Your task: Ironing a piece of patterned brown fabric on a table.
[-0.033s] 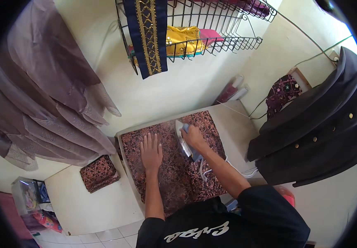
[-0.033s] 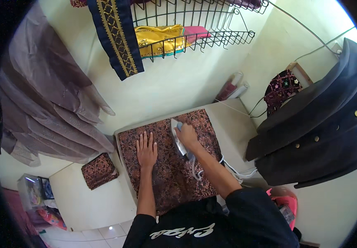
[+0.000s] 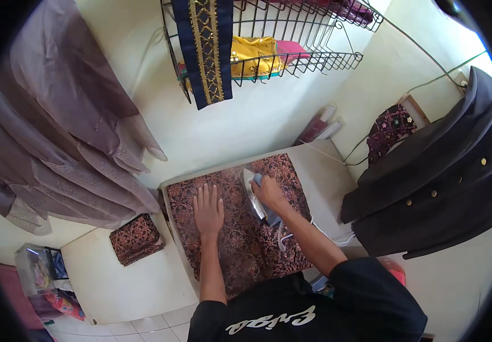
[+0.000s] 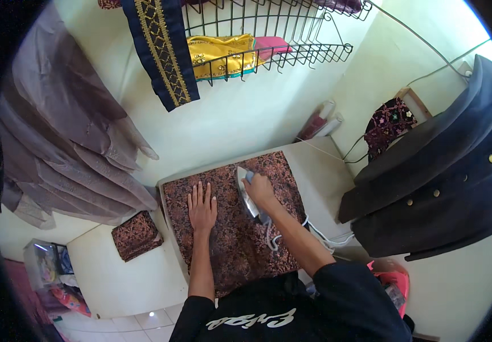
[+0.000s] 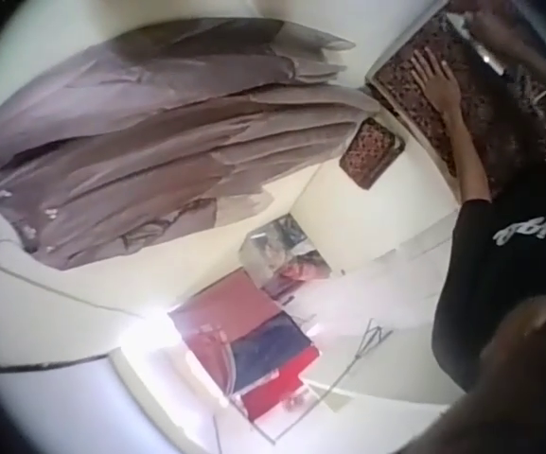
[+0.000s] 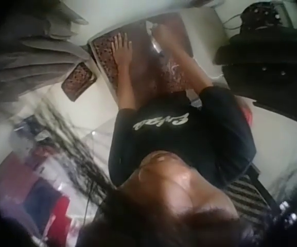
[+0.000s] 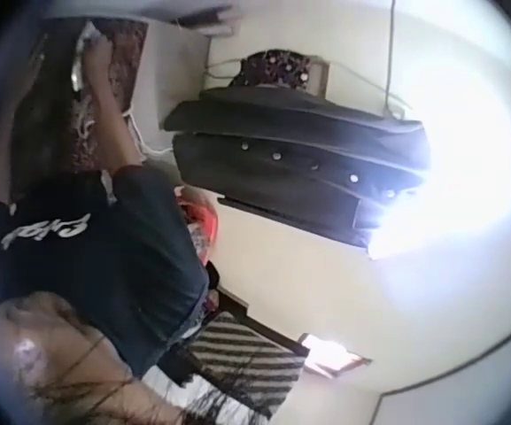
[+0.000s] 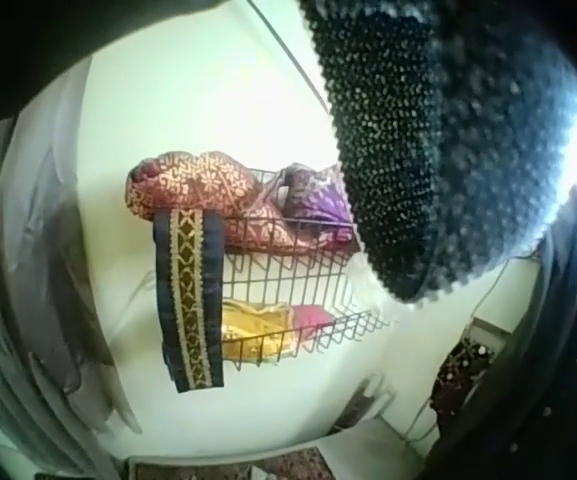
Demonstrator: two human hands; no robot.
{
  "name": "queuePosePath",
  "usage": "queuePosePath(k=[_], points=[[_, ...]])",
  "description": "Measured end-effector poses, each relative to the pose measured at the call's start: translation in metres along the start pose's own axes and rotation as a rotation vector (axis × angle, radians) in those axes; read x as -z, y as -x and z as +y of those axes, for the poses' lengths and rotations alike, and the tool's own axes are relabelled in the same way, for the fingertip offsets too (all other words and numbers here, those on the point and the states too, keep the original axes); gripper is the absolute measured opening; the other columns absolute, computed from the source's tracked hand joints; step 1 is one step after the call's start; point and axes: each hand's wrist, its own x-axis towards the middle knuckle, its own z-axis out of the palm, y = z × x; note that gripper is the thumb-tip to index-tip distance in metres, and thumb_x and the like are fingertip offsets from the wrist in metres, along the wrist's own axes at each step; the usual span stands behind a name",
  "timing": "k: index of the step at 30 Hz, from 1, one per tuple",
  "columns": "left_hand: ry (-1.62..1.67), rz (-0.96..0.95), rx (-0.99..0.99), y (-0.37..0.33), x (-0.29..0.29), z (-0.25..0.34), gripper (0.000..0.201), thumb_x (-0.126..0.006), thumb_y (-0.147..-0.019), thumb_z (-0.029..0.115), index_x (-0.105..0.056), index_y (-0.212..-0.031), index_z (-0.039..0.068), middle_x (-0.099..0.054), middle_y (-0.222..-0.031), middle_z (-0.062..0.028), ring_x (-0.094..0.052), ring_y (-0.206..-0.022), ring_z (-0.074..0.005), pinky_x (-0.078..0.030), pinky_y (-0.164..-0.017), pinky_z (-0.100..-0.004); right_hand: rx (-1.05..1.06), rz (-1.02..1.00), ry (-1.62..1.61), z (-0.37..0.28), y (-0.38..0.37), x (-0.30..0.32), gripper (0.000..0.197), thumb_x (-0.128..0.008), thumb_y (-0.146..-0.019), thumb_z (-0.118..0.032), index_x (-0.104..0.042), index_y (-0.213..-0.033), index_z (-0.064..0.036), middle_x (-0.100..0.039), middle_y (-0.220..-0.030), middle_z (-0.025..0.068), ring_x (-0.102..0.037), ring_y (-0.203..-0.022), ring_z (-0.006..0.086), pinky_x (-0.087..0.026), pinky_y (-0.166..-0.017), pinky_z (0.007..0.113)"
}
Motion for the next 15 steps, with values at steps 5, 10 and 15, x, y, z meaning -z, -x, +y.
queuePosePath(k=[5,10,15], points=[[0.004,0.009,0.0,-0.001,0.0,0.001,0.05,-0.041,-0.101,0.033,-0.042,-0.148,0.014,-0.038,-0.153,-0.0137,-0.033,-0.142,-0.0319,-0.023,-0.117,-0.0471,-0.023,-0.064,-0.027,0.002,0.0,0.02,0.056,-0.067,-0.087,-0.045,-0.062,-0.095,0.0098,-0.061,-0.1,0.0386,-0.062,-0.096,0.0528,-0.052,-0.084,0.054],[0.011,0.014,-0.002,-0.003,0.004,0.005,0.05,-0.041,-0.101,0.033,-0.043,-0.147,0.014,-0.037,-0.153,-0.0137,-0.033,-0.142,-0.0313,-0.023,-0.117,-0.0473,0.004,-0.008,0.043,0.012,-0.004,0.012,0.056,-0.067,-0.087,-0.046,-0.061,-0.096,0.0091,-0.062,-0.097,0.0369,-0.063,-0.094,0.0511,-0.052,-0.083,0.055],[-0.001,-0.008,0.011,0.001,0.001,0.0,0.049,-0.04,-0.102,0.033,-0.043,-0.147,0.014,-0.037,-0.153,-0.0131,-0.032,-0.142,-0.0306,-0.023,-0.117,-0.0472,-0.016,-0.082,0.131,0.028,0.02,0.031,0.055,-0.064,-0.089,-0.047,-0.062,-0.102,0.0063,-0.064,-0.094,0.0333,-0.063,-0.093,0.0497,-0.052,-0.082,0.055]])
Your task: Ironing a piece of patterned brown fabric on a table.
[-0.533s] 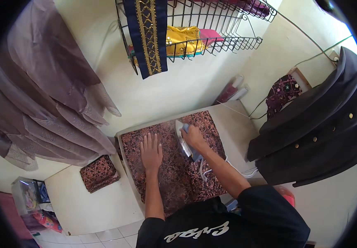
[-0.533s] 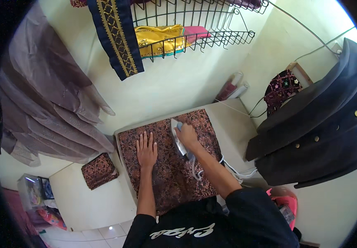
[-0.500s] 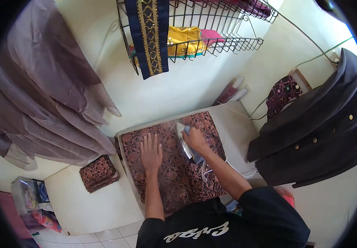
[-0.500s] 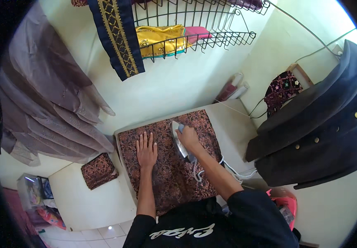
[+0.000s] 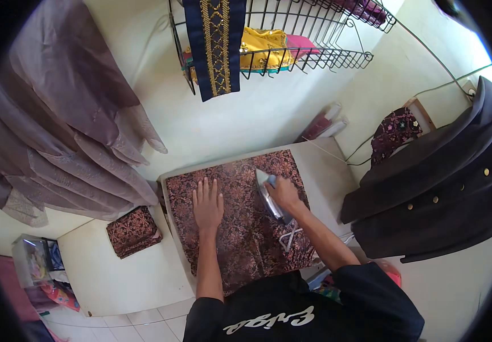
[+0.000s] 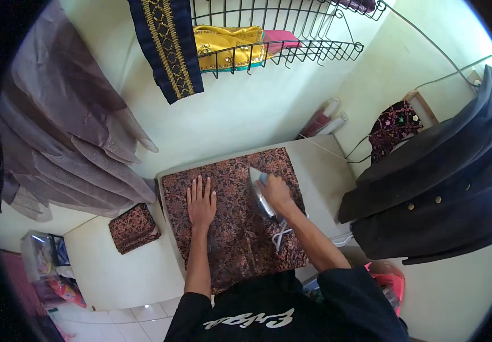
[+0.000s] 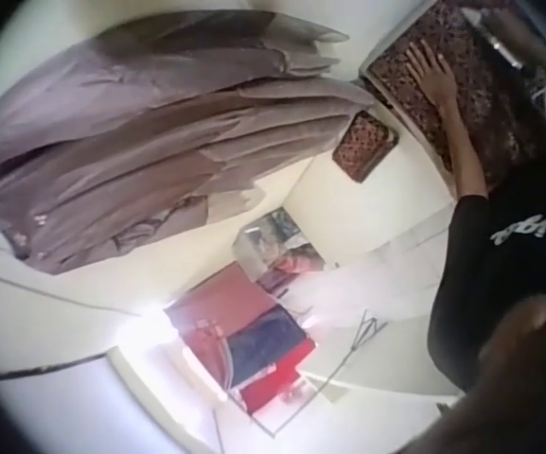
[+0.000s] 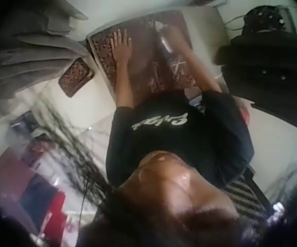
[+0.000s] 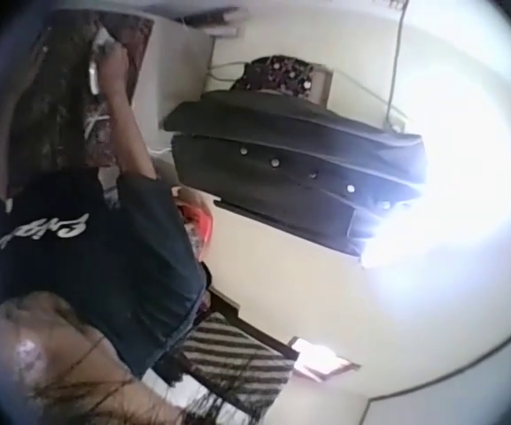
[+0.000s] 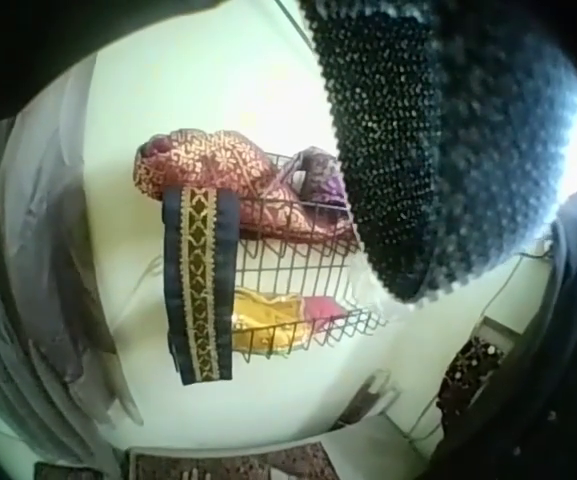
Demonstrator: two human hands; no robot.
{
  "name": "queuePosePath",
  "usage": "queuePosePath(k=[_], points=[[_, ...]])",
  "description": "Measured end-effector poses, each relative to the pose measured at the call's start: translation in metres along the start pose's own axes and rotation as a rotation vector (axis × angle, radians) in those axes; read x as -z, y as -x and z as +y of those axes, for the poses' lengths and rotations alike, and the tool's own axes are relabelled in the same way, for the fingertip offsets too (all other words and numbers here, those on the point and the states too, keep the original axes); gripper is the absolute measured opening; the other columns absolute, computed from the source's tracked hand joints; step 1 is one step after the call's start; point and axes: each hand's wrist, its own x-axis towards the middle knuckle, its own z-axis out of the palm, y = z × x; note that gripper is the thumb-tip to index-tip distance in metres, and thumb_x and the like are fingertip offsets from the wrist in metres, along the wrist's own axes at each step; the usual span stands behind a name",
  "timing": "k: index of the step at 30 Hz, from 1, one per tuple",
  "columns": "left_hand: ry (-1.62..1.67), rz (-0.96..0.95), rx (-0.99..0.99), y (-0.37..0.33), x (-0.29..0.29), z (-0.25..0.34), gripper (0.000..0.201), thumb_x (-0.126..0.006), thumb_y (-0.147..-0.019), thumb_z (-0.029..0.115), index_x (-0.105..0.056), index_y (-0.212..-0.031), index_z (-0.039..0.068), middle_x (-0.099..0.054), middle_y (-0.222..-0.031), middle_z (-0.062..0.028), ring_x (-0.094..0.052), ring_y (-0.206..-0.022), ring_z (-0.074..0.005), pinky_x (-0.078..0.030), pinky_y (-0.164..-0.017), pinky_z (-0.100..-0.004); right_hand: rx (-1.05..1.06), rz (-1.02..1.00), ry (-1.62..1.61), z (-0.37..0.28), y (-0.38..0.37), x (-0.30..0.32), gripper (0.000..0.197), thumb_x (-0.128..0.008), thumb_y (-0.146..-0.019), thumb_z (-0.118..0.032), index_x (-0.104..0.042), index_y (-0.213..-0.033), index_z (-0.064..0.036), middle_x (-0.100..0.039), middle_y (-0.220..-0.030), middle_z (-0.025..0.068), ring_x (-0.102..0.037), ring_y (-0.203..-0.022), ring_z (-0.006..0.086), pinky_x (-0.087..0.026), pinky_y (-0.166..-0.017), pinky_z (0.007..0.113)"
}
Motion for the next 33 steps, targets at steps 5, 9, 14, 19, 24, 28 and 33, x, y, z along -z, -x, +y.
queuePosePath(k=[5,9,14,19,24,28,33], points=[[-0.02,0.008,-0.005,-0.003,0.004,0.005,0.05,-0.041,-0.101,0.033,-0.042,-0.148,0.014,-0.036,-0.154,-0.0121,-0.032,-0.143,-0.0301,-0.023,-0.118,-0.047,0.024,0.118,-0.029,0.026,-0.039,0.013,0.056,-0.065,-0.088,-0.047,-0.063,-0.101,0.0076,-0.065,-0.097,0.0336,-0.063,-0.093,0.05,-0.052,-0.083,0.052],[-0.013,-0.005,0.001,-0.003,0.004,0.006,0.05,-0.042,-0.101,0.033,-0.042,-0.148,0.015,-0.036,-0.154,-0.0119,-0.032,-0.143,-0.03,-0.023,-0.117,-0.047,-0.046,0.145,-0.046,0.029,-0.068,0.025,0.054,-0.066,-0.087,-0.046,-0.066,-0.093,0.0076,-0.064,-0.096,0.0358,-0.063,-0.095,0.0505,-0.051,-0.086,0.053],[0.008,-0.022,0.021,0.0,0.005,0.005,0.05,-0.043,-0.101,0.033,-0.042,-0.148,0.017,-0.036,-0.154,-0.011,-0.031,-0.143,-0.0294,-0.023,-0.118,-0.047,0.031,0.181,-0.003,0.06,-0.052,0.0,0.056,-0.067,-0.086,-0.047,-0.064,-0.096,0.0077,-0.064,-0.095,0.035,-0.064,-0.092,0.0494,-0.051,-0.084,0.053],[-0.005,0.0,0.007,-0.003,0.004,0.006,0.05,-0.043,-0.101,0.032,-0.041,-0.148,0.017,-0.036,-0.154,-0.0104,-0.031,-0.143,-0.0292,-0.022,-0.118,-0.0468,-0.002,0.232,0.027,0.074,-0.066,0.018,0.058,-0.068,-0.086,-0.048,-0.065,-0.091,0.0099,-0.064,-0.092,0.0363,-0.065,-0.09,0.0489,-0.052,-0.08,0.053],[-0.022,-0.009,0.013,-0.003,0.003,0.009,0.05,-0.043,-0.101,0.032,-0.04,-0.149,0.017,-0.036,-0.155,-0.0102,-0.031,-0.144,-0.0292,-0.022,-0.118,-0.0468,-0.015,0.188,-0.008,0.095,-0.097,0.026,0.063,-0.07,-0.084,-0.05,-0.066,-0.085,0.0133,-0.064,-0.084,0.0359,-0.067,-0.082,0.0485,-0.053,-0.073,0.051],[-0.034,-0.01,0.015,-0.004,0.002,0.006,0.051,-0.044,-0.1,0.031,-0.04,-0.149,0.017,-0.035,-0.155,-0.0111,-0.032,-0.143,-0.03,-0.023,-0.118,-0.0471,-0.05,0.165,0.017,0.105,-0.085,0.018,0.065,-0.069,-0.083,-0.052,-0.065,-0.086,0.0134,-0.065,-0.087,0.0362,-0.067,-0.084,0.0473,-0.053,-0.075,0.05],[0.008,-0.053,0.037,-0.008,0.006,0.016,0.051,-0.044,-0.101,0.03,-0.039,-0.15,0.019,-0.03,-0.158,-0.0105,-0.028,-0.145,-0.0301,-0.019,-0.118,-0.0521,-0.044,0.035,0.101,0.1,-0.092,0.04,0.065,-0.068,-0.081,-0.055,-0.067,-0.099,0.0072,-0.066,-0.095,0.0326,-0.066,-0.09,0.0461,-0.052,-0.081,0.052]])
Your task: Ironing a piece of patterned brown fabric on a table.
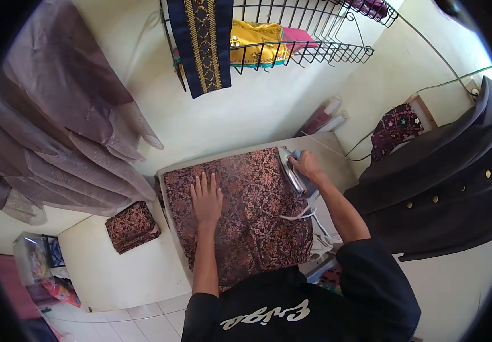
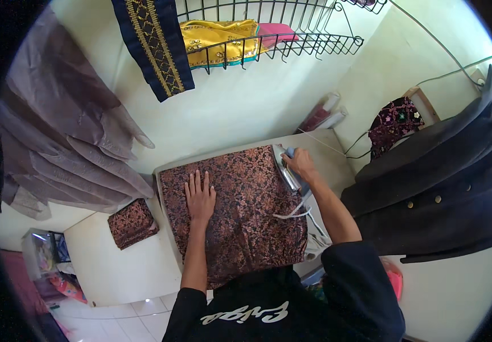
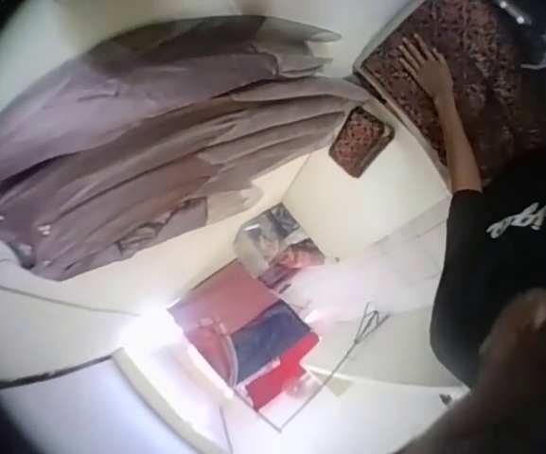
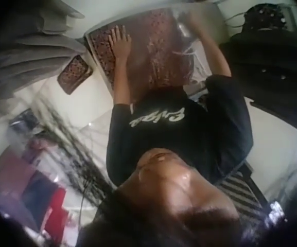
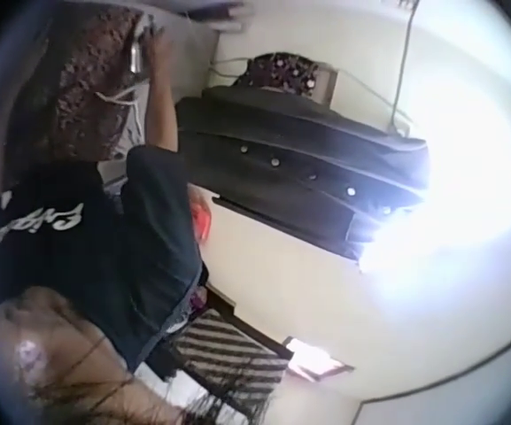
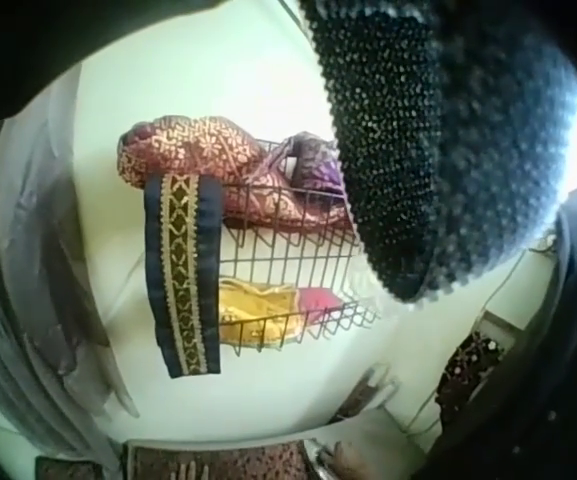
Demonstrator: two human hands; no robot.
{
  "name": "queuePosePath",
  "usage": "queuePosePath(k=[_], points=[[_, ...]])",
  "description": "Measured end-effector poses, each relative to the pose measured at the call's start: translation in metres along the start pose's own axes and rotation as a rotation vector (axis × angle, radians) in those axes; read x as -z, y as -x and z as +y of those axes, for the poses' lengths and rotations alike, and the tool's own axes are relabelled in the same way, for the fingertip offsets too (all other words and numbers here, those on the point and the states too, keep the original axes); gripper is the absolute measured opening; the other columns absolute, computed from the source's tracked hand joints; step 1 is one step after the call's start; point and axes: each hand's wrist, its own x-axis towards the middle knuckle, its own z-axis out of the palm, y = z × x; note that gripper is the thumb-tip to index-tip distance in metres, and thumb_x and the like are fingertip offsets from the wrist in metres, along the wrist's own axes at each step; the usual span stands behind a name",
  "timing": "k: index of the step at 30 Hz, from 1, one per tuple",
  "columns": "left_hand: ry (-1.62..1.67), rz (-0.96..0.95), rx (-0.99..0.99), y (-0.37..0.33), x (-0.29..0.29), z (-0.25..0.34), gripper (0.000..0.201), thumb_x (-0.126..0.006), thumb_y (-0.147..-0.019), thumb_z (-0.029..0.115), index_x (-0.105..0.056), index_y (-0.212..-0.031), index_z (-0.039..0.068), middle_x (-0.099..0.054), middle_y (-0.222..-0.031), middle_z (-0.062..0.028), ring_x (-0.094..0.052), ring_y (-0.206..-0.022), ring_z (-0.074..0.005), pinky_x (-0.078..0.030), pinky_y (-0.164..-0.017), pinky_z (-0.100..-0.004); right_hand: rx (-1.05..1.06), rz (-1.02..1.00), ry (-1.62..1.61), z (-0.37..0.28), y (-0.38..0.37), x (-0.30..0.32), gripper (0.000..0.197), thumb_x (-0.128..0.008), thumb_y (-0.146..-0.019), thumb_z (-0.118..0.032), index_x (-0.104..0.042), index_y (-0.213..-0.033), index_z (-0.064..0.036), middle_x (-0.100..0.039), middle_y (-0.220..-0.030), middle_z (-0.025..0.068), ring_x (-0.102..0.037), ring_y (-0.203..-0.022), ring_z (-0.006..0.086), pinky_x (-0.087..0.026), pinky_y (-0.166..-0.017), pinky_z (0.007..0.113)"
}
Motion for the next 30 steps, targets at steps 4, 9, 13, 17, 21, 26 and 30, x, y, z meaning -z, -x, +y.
queuePosePath(k=[4,9,13,17,21,26,30], points=[[-0.207,-0.128,-0.052,-0.018,0.006,0.042,0.05,-0.047,-0.1,0.025,-0.041,-0.149,0.017,-0.031,-0.157,-0.0127,-0.027,-0.145,-0.0313,-0.014,-0.117,-0.0614,0.261,0.011,0.013,-0.013,0.003,0.018,0.06,-0.067,-0.081,-0.056,-0.07,-0.094,0.0021,-0.068,-0.088,0.0282,-0.067,-0.083,0.0443,-0.053,-0.077,0.051],[0.097,-0.264,-0.207,-0.02,-0.03,0.068,0.048,-0.045,-0.102,0.031,-0.042,-0.147,0.015,-0.029,-0.158,-0.0103,-0.023,-0.147,-0.0299,-0.009,-0.118,-0.06,0.851,-0.337,0.399,-0.036,0.007,0.025,0.051,-0.065,-0.078,-0.061,-0.074,-0.09,-0.0116,-0.067,-0.072,0.0205,-0.067,-0.069,0.0392,-0.055,-0.069,0.048],[0.295,-0.207,-0.234,-0.016,-0.037,0.047,0.054,-0.038,-0.103,0.039,-0.036,-0.151,0.015,-0.025,-0.16,-0.0059,-0.02,-0.148,-0.0268,-0.008,-0.12,-0.0531,1.011,-0.338,0.442,-0.026,0.016,0.017,0.049,-0.064,-0.077,-0.063,-0.074,-0.086,-0.0166,-0.067,-0.068,0.0169,-0.067,-0.066,0.0364,-0.055,-0.064,0.047],[0.254,-0.194,-0.316,-0.013,-0.037,0.04,0.056,-0.035,-0.105,0.04,-0.029,-0.154,0.015,-0.023,-0.161,-0.0047,-0.019,-0.149,-0.0253,-0.008,-0.121,-0.0499,0.748,-0.176,0.345,-0.037,0.01,0.014,0.054,-0.065,-0.077,-0.064,-0.071,-0.084,-0.0113,-0.067,-0.069,0.0177,-0.066,-0.065,0.0364,-0.053,-0.061,0.047],[0.251,-0.193,-0.293,-0.011,-0.036,0.038,0.055,-0.031,-0.105,0.041,-0.03,-0.153,0.014,-0.022,-0.161,-0.0044,-0.017,-0.149,-0.0246,-0.007,-0.121,-0.0487,0.772,-0.286,0.484,-0.044,0.019,0.01,0.054,-0.064,-0.078,-0.063,-0.071,-0.081,-0.0095,-0.068,-0.072,0.0198,-0.067,-0.069,0.0381,-0.054,-0.065,0.048],[0.438,-0.25,-0.282,-0.016,-0.034,0.034,0.056,-0.026,-0.105,0.046,-0.033,-0.153,0.017,-0.024,-0.161,-0.0038,-0.017,-0.149,-0.0238,-0.007,-0.122,-0.047,0.853,-0.273,0.393,-0.042,0.026,0.008,0.056,-0.063,-0.078,-0.065,-0.071,-0.081,-0.0092,-0.068,-0.072,0.0205,-0.068,-0.068,0.0384,-0.055,-0.065,0.048],[0.197,-0.202,-0.296,-0.008,-0.019,0.019,0.051,-0.032,-0.104,0.049,-0.037,-0.151,0.029,-0.025,-0.161,-0.004,-0.021,-0.148,-0.0259,-0.012,-0.121,-0.0486,0.664,-0.241,0.386,-0.033,0.017,0.01,0.054,-0.063,-0.079,-0.064,-0.075,-0.09,-0.0123,-0.069,-0.076,0.0204,-0.068,-0.071,0.0392,-0.055,-0.07,0.048]])
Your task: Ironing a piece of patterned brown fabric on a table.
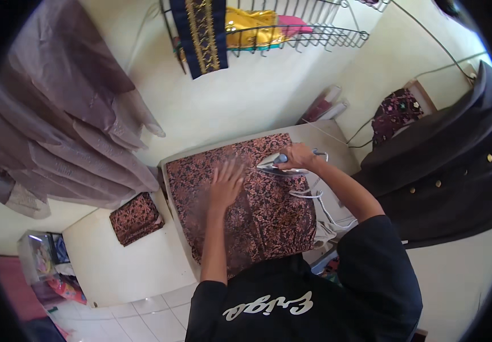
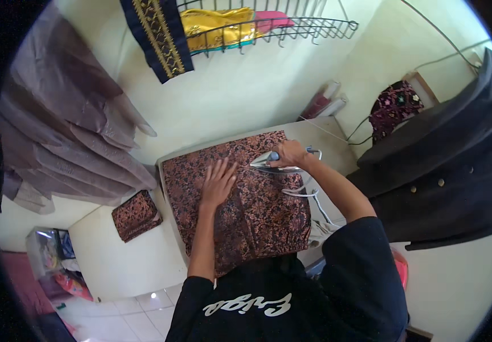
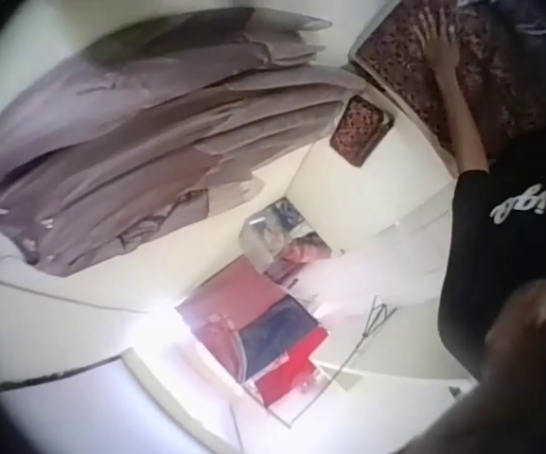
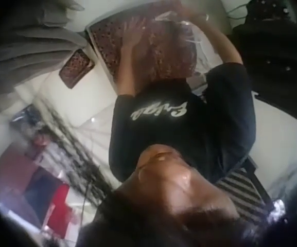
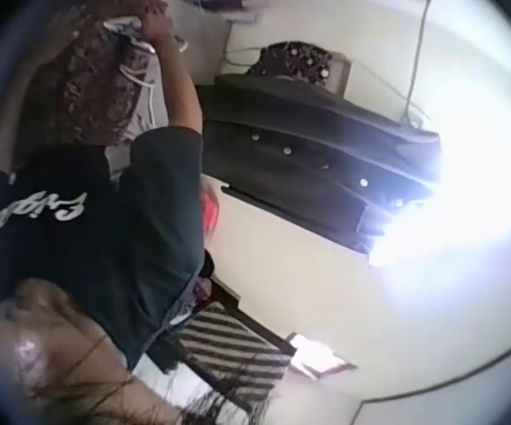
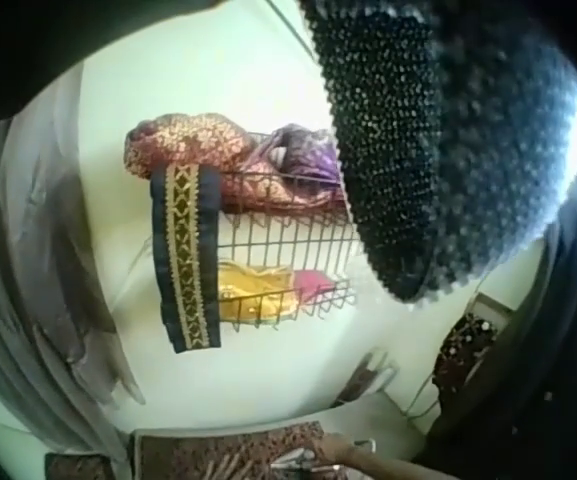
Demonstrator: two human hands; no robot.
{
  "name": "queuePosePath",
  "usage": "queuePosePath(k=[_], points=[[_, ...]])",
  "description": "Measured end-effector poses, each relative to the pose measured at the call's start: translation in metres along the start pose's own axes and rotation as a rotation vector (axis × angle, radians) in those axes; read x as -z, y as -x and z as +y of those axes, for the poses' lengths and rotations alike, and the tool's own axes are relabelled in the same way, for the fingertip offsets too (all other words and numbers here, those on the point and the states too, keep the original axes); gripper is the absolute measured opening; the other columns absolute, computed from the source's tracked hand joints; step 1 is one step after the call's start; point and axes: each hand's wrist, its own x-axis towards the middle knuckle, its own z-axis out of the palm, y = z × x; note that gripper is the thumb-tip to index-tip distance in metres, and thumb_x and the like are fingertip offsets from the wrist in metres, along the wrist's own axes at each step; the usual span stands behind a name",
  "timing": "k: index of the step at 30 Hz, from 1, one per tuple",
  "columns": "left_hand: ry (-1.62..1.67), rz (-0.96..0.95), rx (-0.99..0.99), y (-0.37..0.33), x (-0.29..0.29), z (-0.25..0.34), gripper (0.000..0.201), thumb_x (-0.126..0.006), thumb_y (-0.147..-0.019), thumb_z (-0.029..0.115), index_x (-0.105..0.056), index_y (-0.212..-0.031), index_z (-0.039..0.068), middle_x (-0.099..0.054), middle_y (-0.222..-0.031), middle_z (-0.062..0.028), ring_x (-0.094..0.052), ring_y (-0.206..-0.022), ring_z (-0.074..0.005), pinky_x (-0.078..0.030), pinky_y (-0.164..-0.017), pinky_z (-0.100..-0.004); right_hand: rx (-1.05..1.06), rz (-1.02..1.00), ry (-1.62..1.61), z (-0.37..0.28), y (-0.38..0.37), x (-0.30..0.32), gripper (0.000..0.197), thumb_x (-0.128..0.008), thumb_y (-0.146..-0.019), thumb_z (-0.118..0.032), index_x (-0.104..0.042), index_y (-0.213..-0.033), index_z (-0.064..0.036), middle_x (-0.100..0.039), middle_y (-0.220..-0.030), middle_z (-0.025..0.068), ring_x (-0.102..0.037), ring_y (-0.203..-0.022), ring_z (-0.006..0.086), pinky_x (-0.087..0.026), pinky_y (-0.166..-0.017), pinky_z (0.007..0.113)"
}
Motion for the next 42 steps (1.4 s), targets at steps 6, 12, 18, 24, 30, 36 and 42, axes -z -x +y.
queuePosePath(k=[6,12,18,24,30,36,42], points=[[-0.157,0.04,0.112,0.045,0.033,-0.033,0.051,-0.039,-0.101,0.052,-0.041,-0.149,0.032,-0.026,-0.16,-0.0052,-0.024,-0.147,-0.0279,-0.016,-0.119,-0.0509,-0.282,0.205,-0.105,0.049,0.039,-0.014,0.059,-0.066,-0.077,-0.064,-0.075,-0.092,-0.0076,-0.069,-0.082,0.0237,-0.069,-0.077,0.0388,-0.055,-0.073,0.048],[-0.168,0.001,0.238,0.069,0.05,-0.044,0.052,-0.041,-0.101,0.052,-0.041,-0.149,0.032,-0.024,-0.161,-0.0059,-0.021,-0.148,-0.0276,-0.013,-0.12,-0.0502,-0.572,0.431,-0.435,0.102,0.098,-0.021,0.068,-0.066,-0.078,-0.062,-0.07,-0.091,0.0042,-0.069,-0.085,0.0234,-0.067,-0.08,0.038,-0.052,-0.077,0.046],[-0.173,0.024,0.321,0.074,0.056,-0.039,0.051,-0.047,-0.1,0.048,-0.045,-0.147,0.03,-0.022,-0.161,-0.0062,-0.019,-0.149,-0.0267,-0.013,-0.121,-0.0483,-0.746,0.928,-0.917,0.091,0.133,0.0,0.045,-0.068,-0.087,-0.051,-0.064,-0.082,-0.0062,-0.056,-0.066,0.0001,-0.051,-0.058,0.011,-0.042,-0.054,0.033],[-0.047,0.253,0.401,0.099,0.061,-0.043,0.054,-0.068,-0.09,0.04,-0.055,-0.138,0.018,-0.029,-0.155,-0.0132,-0.025,-0.144,-0.0327,-0.023,-0.118,-0.0484,-0.631,1.382,-1.683,0.088,0.134,-0.057,0.023,-0.069,-0.09,-0.035,-0.058,-0.087,-0.015,-0.043,-0.072,-0.0067,-0.041,-0.06,0.0061,-0.035,-0.054,0.024],[-0.035,0.193,0.698,0.141,0.081,-0.043,0.062,-0.07,-0.087,0.046,-0.054,-0.139,0.017,-0.038,-0.146,-0.0144,-0.033,-0.138,-0.034,-0.029,-0.112,-0.0511,-0.604,1.537,-1.666,0.073,0.148,-0.082,0.022,-0.067,-0.09,-0.029,-0.056,-0.081,-0.0118,-0.047,-0.07,-0.0039,-0.045,-0.062,0.0075,-0.038,-0.057,0.025],[0.125,0.284,0.693,0.162,0.078,-0.052,0.056,-0.076,-0.083,0.03,-0.057,-0.133,0.012,-0.054,-0.115,-0.0128,-0.05,-0.116,-0.0328,-0.039,-0.101,-0.0457,-0.679,1.571,-1.536,0.075,0.153,-0.106,0.025,-0.067,-0.091,-0.029,-0.06,-0.086,-0.0052,-0.057,-0.078,0.0,-0.052,-0.069,0.0101,-0.042,-0.063,0.027],[0.226,0.33,0.737,0.162,0.071,-0.062,0.051,-0.079,-0.081,0.021,-0.06,-0.124,0.005,-0.058,-0.094,-0.0103,-0.056,-0.098,-0.0312,-0.044,-0.089,-0.0444,-0.98,1.492,-0.933,0.051,0.157,-0.087,0.043,-0.066,-0.093,-0.032,-0.055,-0.111,0.0049,-0.063,-0.099,0.0131,-0.058,-0.086,0.0243,-0.046,-0.08,0.037]])
